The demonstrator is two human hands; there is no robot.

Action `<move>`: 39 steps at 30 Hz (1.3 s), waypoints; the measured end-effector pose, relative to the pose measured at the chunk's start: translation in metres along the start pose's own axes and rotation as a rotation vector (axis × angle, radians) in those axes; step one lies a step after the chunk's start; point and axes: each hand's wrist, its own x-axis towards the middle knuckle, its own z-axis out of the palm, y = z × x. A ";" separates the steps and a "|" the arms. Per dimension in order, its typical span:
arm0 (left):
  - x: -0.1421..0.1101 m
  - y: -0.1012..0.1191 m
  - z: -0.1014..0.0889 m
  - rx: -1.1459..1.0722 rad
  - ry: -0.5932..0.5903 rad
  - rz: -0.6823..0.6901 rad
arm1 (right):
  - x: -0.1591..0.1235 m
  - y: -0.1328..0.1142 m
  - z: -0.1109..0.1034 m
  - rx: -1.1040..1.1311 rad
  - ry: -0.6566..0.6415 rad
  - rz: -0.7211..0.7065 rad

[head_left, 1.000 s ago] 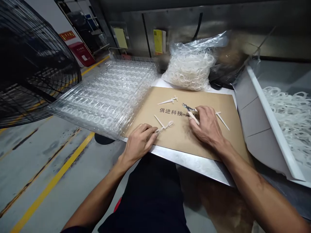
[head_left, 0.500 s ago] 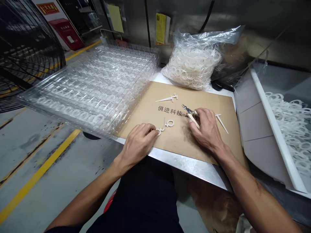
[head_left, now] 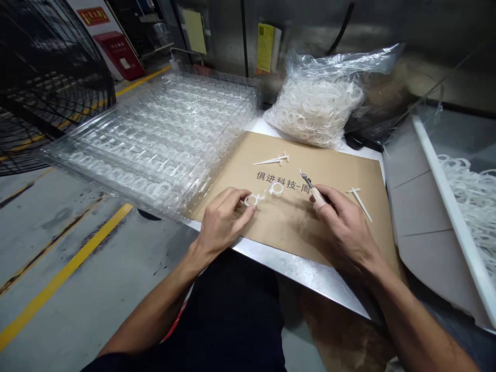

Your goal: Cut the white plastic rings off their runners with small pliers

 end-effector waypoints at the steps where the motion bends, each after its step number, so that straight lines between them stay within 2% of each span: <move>1: 0.003 0.000 0.000 -0.034 0.063 -0.011 | -0.003 -0.003 -0.002 0.126 -0.066 0.047; 3: 0.008 0.001 0.001 -0.084 0.171 -0.025 | -0.008 -0.007 -0.005 0.368 -0.207 0.126; 6: 0.010 0.006 0.006 -0.144 0.253 -0.050 | -0.016 -0.011 -0.002 0.621 -0.381 0.238; 10: 0.005 0.011 0.011 -0.191 0.264 -0.040 | -0.024 -0.019 0.011 0.717 -0.479 0.350; 14: 0.002 0.012 0.012 -0.184 0.219 0.024 | -0.025 -0.023 0.021 0.634 -0.472 0.322; 18: 0.004 0.011 0.012 -0.183 0.235 0.035 | -0.025 -0.021 0.025 0.573 -0.458 0.283; 21: 0.006 0.011 0.013 -0.200 0.239 0.027 | -0.026 -0.020 0.025 0.560 -0.439 0.274; 26: 0.008 0.009 0.013 -0.229 0.261 0.090 | -0.027 -0.022 0.025 0.555 -0.448 0.293; 39: 0.011 0.010 0.014 -0.203 0.223 0.130 | -0.026 -0.022 0.029 0.553 -0.446 0.291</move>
